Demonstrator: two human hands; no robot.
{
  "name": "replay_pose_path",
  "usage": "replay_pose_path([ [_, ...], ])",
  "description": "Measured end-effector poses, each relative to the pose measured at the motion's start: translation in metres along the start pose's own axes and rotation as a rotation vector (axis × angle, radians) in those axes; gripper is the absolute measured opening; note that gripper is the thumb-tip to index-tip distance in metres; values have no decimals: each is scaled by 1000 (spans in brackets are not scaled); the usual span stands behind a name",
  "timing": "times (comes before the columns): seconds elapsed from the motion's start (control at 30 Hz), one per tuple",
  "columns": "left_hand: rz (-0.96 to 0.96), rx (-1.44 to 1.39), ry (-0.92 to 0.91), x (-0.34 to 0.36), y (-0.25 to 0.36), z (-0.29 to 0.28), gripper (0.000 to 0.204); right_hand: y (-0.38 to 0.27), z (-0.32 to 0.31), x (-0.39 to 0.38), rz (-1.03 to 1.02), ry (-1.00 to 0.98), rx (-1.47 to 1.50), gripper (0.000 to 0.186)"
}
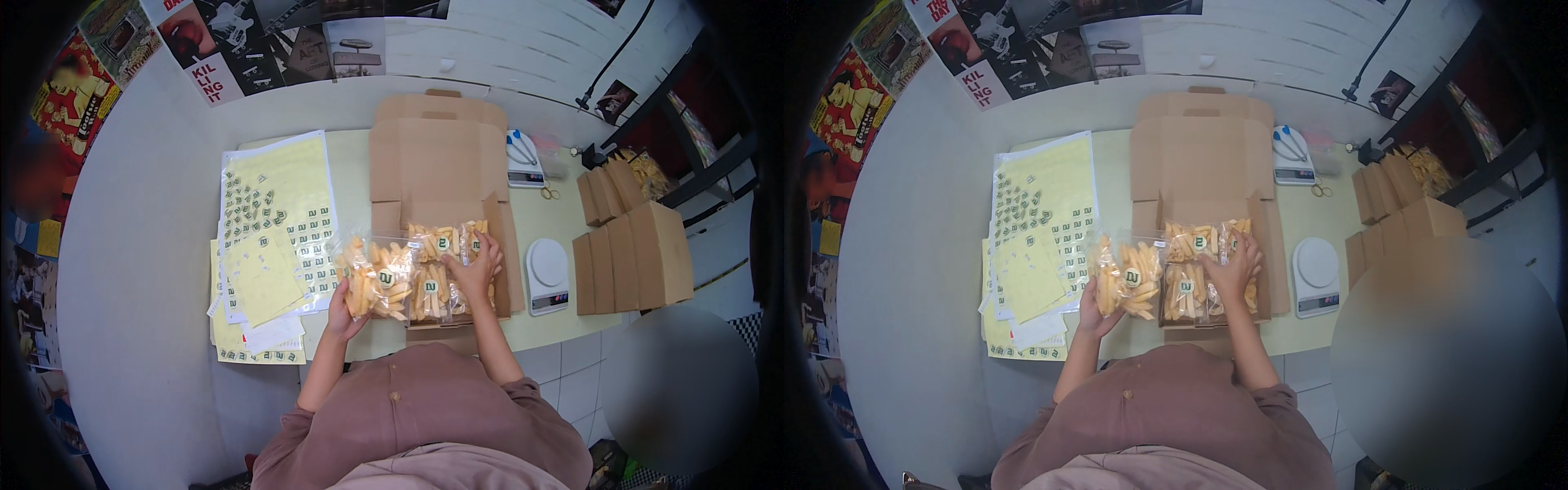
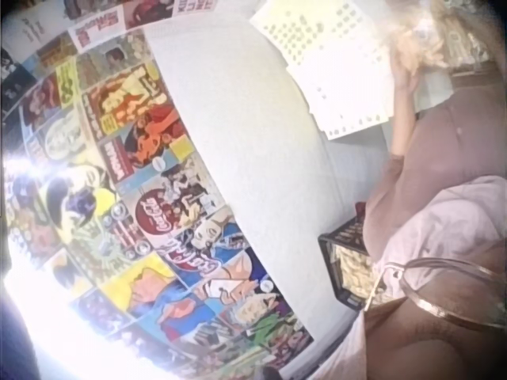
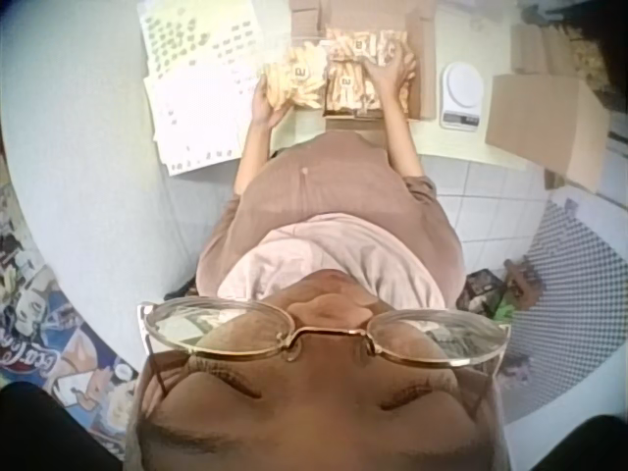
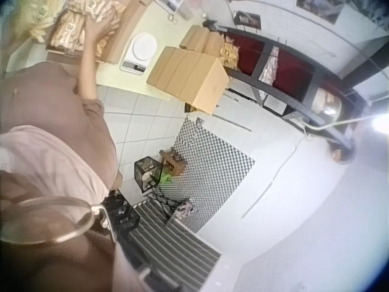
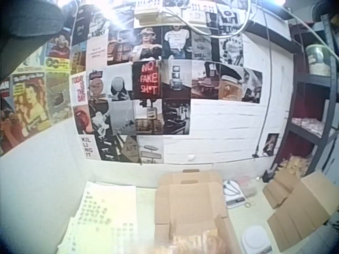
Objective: The person packs small, individually wrapped snack items into cardboard boxes. They repeatedly pick up snacks from a shelf, place them into a box on a table, and close the box flaps. The process is repeated for multiple boxes throughout the clip.
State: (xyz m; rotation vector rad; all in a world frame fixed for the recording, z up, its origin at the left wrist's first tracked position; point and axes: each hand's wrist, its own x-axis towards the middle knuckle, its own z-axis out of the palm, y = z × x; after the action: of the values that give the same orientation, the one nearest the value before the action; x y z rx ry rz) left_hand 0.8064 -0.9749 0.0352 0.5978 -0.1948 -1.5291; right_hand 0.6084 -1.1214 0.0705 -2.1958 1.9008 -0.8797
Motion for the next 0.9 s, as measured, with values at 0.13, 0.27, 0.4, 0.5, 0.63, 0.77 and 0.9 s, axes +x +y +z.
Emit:
replay_pose_path([
  [0.13,-167,257,-46,4,8,15,50,-7,-24,24,386,-724,1028,55],
  [0.27,-336,504,-104,5,16,20,51,-4,-25,15,-105,-1090,734,40],
  [0.4,-143,394,-26,2,12,5,55,17,-30,14,121,-900,992,30],
  [0.5,23,340,38,0,20,-6,58,23,-32,9,543,-493,1326,22],
  [0.63,97,263,128,5,16,-8,55,42,0,-14,891,-150,1611,16],
  [0.77,65,365,123,10,10,13,51,38,21,-25,1100,95,1709,13],
  [0.9,-22,663,101,10,5,38,39,42,16,-32,1176,115,1775,19],
])
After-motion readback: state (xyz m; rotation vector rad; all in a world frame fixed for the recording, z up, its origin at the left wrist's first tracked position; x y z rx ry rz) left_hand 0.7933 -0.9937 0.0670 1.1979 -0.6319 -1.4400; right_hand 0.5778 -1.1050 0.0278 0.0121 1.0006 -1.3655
